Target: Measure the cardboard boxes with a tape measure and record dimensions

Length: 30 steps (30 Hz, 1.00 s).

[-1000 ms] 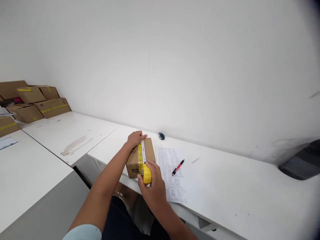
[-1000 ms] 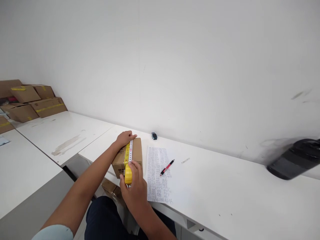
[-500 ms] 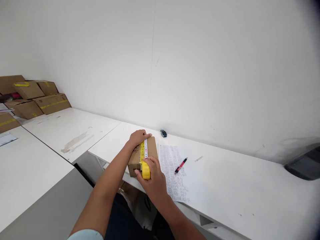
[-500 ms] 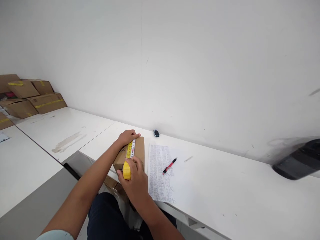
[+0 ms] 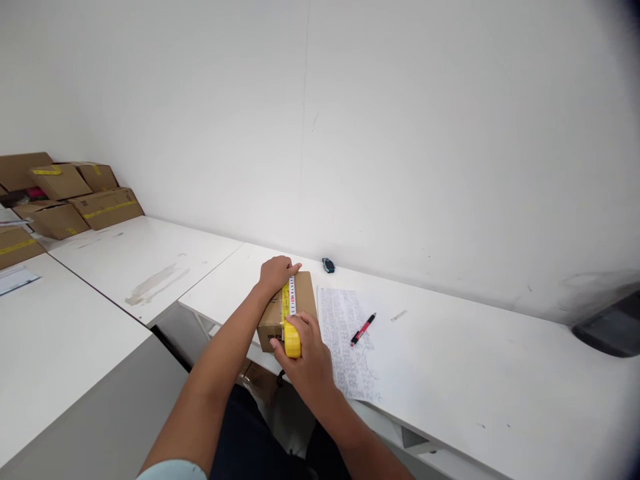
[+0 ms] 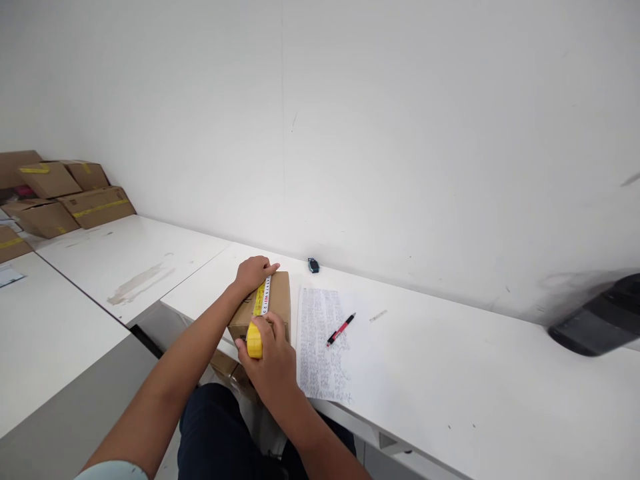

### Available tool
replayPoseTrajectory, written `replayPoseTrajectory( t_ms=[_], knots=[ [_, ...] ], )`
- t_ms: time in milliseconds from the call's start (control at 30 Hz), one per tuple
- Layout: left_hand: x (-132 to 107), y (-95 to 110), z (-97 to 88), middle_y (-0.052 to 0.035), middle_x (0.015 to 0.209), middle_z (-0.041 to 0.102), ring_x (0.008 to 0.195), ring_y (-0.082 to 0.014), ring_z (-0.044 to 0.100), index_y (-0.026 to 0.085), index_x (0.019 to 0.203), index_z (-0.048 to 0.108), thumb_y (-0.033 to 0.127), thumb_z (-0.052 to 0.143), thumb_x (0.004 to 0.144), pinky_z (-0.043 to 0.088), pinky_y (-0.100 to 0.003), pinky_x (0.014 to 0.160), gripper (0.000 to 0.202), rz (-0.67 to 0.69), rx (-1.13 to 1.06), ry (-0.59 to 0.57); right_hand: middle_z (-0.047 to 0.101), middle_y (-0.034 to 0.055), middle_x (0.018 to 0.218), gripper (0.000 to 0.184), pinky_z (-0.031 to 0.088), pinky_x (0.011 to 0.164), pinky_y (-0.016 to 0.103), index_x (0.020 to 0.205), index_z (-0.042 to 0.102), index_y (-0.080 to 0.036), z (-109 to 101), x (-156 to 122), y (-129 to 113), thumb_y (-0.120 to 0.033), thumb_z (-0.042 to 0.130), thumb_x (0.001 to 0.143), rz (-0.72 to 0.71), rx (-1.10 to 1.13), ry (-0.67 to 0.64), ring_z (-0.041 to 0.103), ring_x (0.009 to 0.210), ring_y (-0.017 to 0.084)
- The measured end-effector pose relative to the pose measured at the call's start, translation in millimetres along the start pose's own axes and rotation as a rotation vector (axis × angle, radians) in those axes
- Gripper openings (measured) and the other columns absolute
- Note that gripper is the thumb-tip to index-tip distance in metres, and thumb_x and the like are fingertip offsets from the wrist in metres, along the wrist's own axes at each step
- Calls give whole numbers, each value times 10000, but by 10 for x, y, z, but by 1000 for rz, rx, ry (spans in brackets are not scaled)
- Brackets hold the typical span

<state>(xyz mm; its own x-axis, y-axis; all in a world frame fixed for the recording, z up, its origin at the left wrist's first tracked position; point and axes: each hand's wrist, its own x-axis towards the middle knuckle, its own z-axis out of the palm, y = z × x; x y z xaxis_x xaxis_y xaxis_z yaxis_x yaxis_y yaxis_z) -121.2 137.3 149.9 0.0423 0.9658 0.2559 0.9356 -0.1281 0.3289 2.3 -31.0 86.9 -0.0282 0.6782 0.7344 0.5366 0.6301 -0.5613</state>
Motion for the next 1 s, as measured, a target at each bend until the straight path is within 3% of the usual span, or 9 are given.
replayPoseTrajectory(
  t_ms=[333,1000],
  knots=[
    [-55,33,-19,-21,772,639,717,-170,552,203,677,531,490,466,923,298,-297,591,384,16,-5,96,595,119,1183,358,594,687,347,1165,558,-222,79,-87,43,-356,610,837,12,22,20,652,1006,248],
    [-63,50,-43,-15,732,638,672,-168,542,208,657,522,503,428,933,288,-308,574,415,2,-7,92,593,116,1176,348,593,680,339,1155,562,-226,70,-97,48,-345,614,833,11,30,14,652,1003,244]
  ],
)
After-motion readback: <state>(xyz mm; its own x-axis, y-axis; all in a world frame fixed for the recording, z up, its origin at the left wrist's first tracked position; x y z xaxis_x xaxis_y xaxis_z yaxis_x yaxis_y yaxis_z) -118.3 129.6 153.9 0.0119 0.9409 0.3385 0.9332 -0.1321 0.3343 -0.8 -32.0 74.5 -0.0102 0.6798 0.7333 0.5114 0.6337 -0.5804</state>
